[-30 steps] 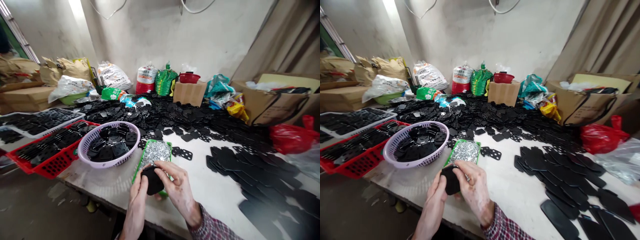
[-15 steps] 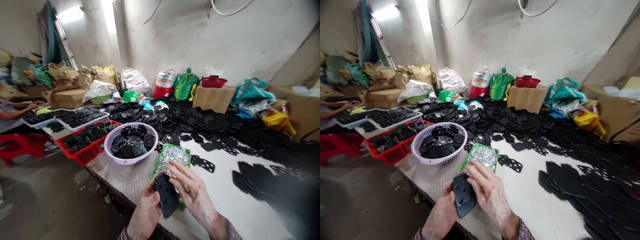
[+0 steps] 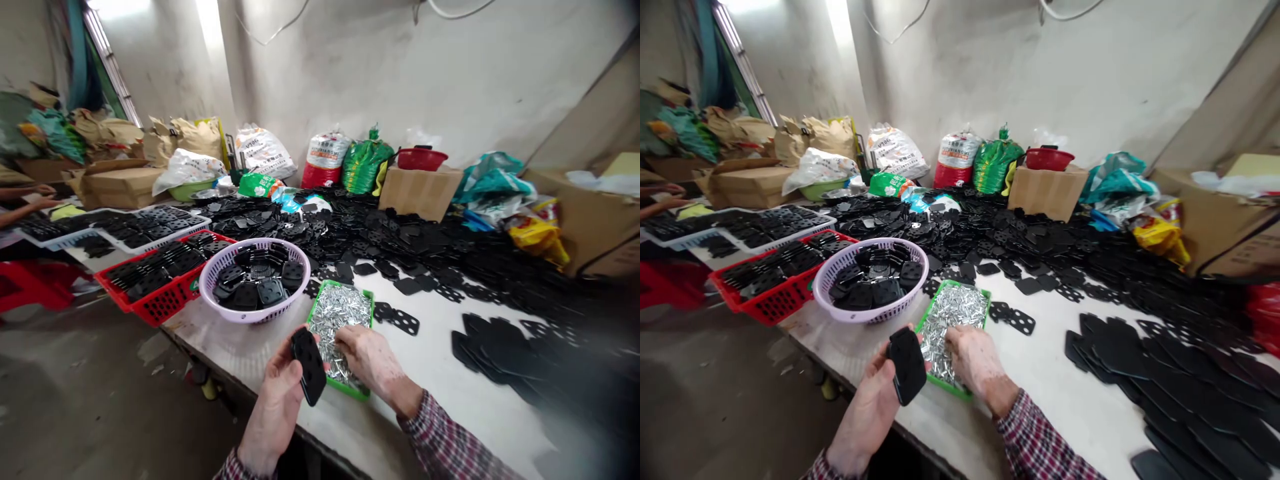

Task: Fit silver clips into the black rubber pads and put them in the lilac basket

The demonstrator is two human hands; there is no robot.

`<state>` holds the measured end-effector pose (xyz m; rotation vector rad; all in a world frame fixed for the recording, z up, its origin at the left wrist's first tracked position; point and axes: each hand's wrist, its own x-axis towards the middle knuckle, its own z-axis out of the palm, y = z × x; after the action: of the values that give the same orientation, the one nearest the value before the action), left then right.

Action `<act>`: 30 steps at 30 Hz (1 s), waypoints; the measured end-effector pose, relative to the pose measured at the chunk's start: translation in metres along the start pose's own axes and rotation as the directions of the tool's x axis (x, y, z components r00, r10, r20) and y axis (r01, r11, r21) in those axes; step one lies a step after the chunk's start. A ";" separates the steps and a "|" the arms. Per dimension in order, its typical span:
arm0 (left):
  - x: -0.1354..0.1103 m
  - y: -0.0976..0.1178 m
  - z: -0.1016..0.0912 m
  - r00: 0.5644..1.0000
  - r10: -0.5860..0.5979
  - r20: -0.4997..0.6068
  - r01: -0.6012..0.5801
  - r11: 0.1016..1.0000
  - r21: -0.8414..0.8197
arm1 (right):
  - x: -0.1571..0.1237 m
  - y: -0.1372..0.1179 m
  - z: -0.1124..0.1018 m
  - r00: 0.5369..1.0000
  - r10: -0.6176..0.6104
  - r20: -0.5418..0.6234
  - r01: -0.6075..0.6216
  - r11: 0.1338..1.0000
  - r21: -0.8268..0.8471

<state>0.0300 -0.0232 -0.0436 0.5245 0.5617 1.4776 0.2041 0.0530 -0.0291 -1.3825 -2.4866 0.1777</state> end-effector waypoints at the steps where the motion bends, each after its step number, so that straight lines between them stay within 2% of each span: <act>1: 0.000 0.000 0.000 1.000 0.007 -0.006 -0.007 1.000 0.016 | -0.001 0.001 -0.003 0.999 0.021 -0.040 -0.016 0.991 0.131; 2: 0.000 -0.001 0.001 1.000 0.009 -0.012 -0.008 0.999 0.033 | -0.002 0.001 -0.007 0.995 0.056 -0.080 -0.029 0.953 0.301; 3: 0.000 -0.001 0.001 1.000 0.006 -0.016 -0.005 0.999 0.052 | -0.003 0.000 -0.012 0.989 0.100 -0.106 -0.037 0.874 0.484; 5: -0.001 -0.003 0.004 1.000 0.004 -0.020 -0.002 0.995 0.100 | -0.005 -0.006 -0.023 0.977 0.179 -0.115 -0.030 0.650 0.760; 7: -0.001 -0.005 0.009 0.999 0.019 -0.034 -0.012 0.981 0.193 | -0.009 -0.016 -0.033 0.973 0.206 -0.106 -0.006 0.478 0.878; 9: -0.001 -0.006 0.015 0.996 0.060 -0.070 -0.031 0.934 0.356 | -0.012 -0.027 -0.042 0.971 0.204 -0.123 0.026 0.423 0.906; 11: -0.001 -0.005 0.021 0.987 0.108 -0.116 -0.030 0.847 0.531 | -0.015 -0.036 -0.046 0.968 0.196 -0.159 0.057 0.443 0.895; 14: -0.001 -0.004 0.028 0.967 0.207 -0.145 -0.046 0.707 0.705 | -0.018 -0.043 -0.047 0.951 0.201 -0.236 0.098 0.525 0.845; 18: -0.001 -0.004 0.031 0.924 0.377 -0.068 -0.134 0.484 0.865 | -0.022 -0.046 -0.042 0.913 0.248 -0.325 0.125 0.589 0.799; 21: 0.000 -0.007 0.032 0.888 0.459 0.000 -0.172 0.332 0.928 | -0.026 -0.048 -0.036 0.881 0.280 -0.382 0.132 0.629 0.766; 24: 0.000 -0.009 0.033 0.855 0.515 0.054 -0.205 0.240 0.949 | -0.030 -0.052 -0.030 0.845 0.286 -0.452 0.153 0.681 0.716; 28: -0.001 -0.010 0.033 0.798 0.589 0.122 -0.271 0.170 0.947 | -0.031 -0.059 -0.025 0.793 0.266 -0.549 0.197 0.740 0.643; 30: -0.003 -0.010 0.033 0.783 0.603 0.153 -0.290 0.136 0.947 | -0.031 -0.061 -0.024 0.784 0.275 -0.556 0.191 0.745 0.639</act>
<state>0.0583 -0.0258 -0.0248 1.6052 1.7075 1.6680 0.1777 -0.0069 0.0027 -0.9565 -1.5765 0.4857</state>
